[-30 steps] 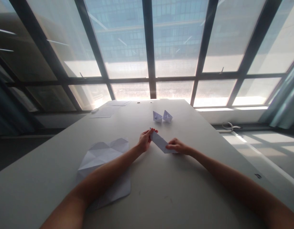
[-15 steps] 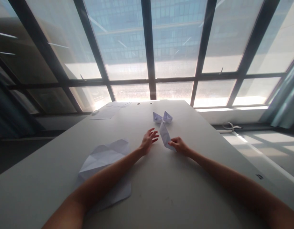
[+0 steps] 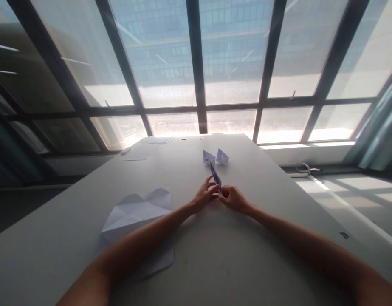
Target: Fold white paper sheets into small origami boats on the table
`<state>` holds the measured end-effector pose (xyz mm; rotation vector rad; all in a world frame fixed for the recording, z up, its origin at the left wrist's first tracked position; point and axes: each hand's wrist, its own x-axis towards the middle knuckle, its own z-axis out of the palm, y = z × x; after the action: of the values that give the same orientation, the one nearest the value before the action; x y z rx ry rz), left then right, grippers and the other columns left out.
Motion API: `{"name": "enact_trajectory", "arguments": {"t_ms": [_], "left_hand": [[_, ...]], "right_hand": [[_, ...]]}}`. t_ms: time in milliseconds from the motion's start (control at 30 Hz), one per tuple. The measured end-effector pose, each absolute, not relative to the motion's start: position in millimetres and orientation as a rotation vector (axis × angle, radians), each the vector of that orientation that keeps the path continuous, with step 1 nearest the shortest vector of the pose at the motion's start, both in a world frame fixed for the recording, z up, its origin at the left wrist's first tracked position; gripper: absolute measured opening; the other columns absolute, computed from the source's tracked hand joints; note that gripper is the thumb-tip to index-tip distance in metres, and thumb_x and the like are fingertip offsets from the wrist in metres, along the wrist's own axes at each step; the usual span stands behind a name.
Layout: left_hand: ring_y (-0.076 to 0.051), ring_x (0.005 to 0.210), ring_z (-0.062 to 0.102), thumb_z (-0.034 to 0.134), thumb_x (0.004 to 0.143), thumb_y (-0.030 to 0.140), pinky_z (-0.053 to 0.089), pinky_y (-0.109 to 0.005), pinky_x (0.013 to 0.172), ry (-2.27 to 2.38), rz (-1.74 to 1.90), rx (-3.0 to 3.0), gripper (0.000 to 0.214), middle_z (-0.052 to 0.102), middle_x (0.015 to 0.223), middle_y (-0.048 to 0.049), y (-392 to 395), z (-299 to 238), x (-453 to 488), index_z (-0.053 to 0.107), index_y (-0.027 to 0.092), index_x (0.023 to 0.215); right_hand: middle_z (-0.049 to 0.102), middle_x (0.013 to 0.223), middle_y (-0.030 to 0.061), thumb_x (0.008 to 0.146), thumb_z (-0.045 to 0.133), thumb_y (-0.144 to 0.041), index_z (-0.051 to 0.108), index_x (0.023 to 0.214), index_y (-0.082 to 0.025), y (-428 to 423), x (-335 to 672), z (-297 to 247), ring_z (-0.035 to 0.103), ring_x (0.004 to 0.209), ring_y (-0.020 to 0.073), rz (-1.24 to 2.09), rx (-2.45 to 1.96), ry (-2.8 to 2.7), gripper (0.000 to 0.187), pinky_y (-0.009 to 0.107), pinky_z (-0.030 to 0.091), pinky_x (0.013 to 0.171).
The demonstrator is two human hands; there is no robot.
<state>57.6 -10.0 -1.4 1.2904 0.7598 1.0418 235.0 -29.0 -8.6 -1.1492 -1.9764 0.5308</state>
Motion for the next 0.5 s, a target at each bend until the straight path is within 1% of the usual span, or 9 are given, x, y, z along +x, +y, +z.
{"name": "enact_trajectory", "arguments": {"t_ms": [100, 267, 367, 433, 500], "left_hand": [[-0.022, 0.096, 0.066, 0.073, 0.086, 0.033, 0.055, -0.034, 0.079, 0.755, 1.049, 1.264, 0.071, 0.062, 0.113, -0.0098, -10.7, -0.6, 57.4, 0.037, 0.023, 0.147], [-0.025, 0.102, 0.064, 0.072, 0.086, 0.033, 0.055, -0.039, 0.085, 0.688, 1.007, 1.267, 0.075, 0.060, 0.121, -0.0110, -11.0, 1.5, 55.7, 0.034, 0.027, 0.151], [-0.026, 0.103, 0.064, 0.073, 0.085, 0.032, 0.055, -0.037, 0.082, 0.662, 0.976, 1.299, 0.074, 0.059, 0.124, -0.0119, -12.2, 4.5, 54.5, 0.037, 0.028, 0.150], [-0.026, 0.103, 0.063, 0.073, 0.083, 0.029, 0.054, -0.035, 0.080, 0.630, 0.954, 1.309, 0.073, 0.060, 0.124, -0.0118, -12.8, 6.2, 53.5, 0.040, 0.028, 0.148], [-0.026, 0.102, 0.063, 0.073, 0.081, 0.027, 0.054, -0.035, 0.079, 0.609, 0.933, 1.316, 0.068, 0.063, 0.120, -0.0112, -12.8, 6.9, 52.6, 0.047, 0.026, 0.144]], "right_hand": [[0.053, 0.057, -0.0024, 0.083, 0.063, -0.044, 0.058, 0.062, -0.018, -29.2, 236.4, -8.6, 0.042, 0.054, 0.0120, 0.553, -1.141, -1.987, 0.034, 0.024, 0.028, 0.052], [0.057, 0.057, 0.0005, 0.087, 0.057, -0.051, 0.065, 0.067, -0.016, -21.4, 240.4, -10.2, 0.046, 0.052, 0.0134, 0.730, -1.123, -1.830, 0.041, 0.025, 0.031, 0.051], [0.058, 0.057, 0.0016, 0.086, 0.055, -0.051, 0.068, 0.071, -0.015, -14.1, 242.8, -10.9, 0.047, 0.050, 0.0139, 0.869, -1.086, -1.675, 0.042, 0.025, 0.033, 0.049], [0.058, 0.056, 0.0017, 0.082, 0.056, -0.050, 0.068, 0.070, -0.015, -9.9, 244.5, -12.1, 0.048, 0.049, 0.0142, 0.918, -1.086, -1.599, 0.039, 0.025, 0.034, 0.048], [0.058, 0.055, 0.0015, 0.079, 0.059, -0.048, 0.067, 0.068, -0.015, -7.1, 245.8, -13.6, 0.049, 0.048, 0.0142, 0.931, -1.108, -1.553, 0.036, 0.025, 0.035, 0.047]]}}
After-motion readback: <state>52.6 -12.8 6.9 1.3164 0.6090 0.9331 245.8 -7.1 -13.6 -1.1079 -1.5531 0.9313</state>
